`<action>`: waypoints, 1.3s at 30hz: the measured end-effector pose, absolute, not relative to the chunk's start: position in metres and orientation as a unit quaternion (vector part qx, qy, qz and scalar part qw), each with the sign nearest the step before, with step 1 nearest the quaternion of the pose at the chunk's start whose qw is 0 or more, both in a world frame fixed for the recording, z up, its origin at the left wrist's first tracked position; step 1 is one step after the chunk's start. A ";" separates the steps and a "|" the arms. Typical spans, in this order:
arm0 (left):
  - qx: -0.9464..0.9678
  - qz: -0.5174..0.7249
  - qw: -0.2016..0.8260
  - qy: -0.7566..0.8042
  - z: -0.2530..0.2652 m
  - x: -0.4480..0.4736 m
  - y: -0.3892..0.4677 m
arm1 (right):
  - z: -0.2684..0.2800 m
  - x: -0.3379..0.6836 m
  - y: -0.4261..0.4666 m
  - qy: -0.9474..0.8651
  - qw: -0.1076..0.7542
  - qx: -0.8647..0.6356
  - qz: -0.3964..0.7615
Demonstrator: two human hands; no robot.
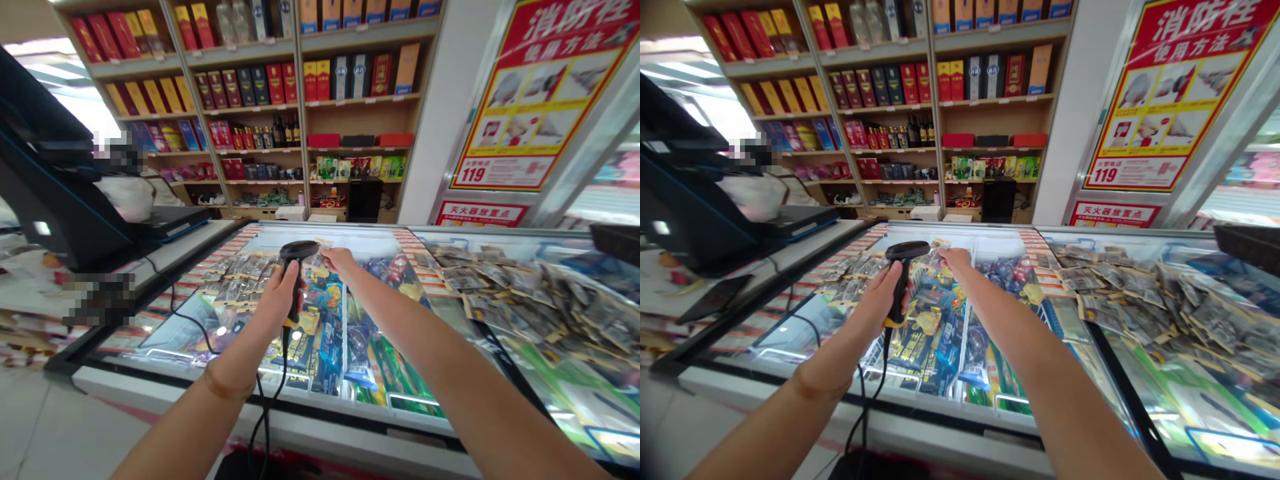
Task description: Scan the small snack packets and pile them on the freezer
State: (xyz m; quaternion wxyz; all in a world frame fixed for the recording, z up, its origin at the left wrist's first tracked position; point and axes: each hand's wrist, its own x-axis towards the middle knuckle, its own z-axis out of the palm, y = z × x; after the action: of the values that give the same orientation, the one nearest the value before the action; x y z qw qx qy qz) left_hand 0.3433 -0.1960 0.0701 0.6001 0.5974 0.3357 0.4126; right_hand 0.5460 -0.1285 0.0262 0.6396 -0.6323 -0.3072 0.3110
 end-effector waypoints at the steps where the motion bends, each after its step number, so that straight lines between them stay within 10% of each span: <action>1: 0.591 0.423 0.598 0.339 0.072 0.333 -0.193 | 0.033 0.528 -0.115 -0.310 0.634 -0.629 0.327; 16: 0.507 0.506 0.596 0.362 0.089 0.279 -0.163 | 0.044 0.436 -0.039 -0.365 0.577 -0.632 0.366; 33: 0.553 0.356 0.695 0.291 0.042 0.434 -0.234 | -0.015 0.687 -0.264 -0.290 0.331 -0.894 -0.079; 39: 0.586 0.350 0.676 0.277 0.025 0.444 -0.243 | -0.032 0.710 -0.269 -0.188 0.256 -0.947 -0.057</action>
State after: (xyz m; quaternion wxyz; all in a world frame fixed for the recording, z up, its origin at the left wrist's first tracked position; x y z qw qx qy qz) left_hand 0.4437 -0.2435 0.0246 0.6763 0.5860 0.2766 0.3503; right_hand 0.7098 -0.2693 -0.0321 0.2556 -0.9466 -0.1877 -0.0574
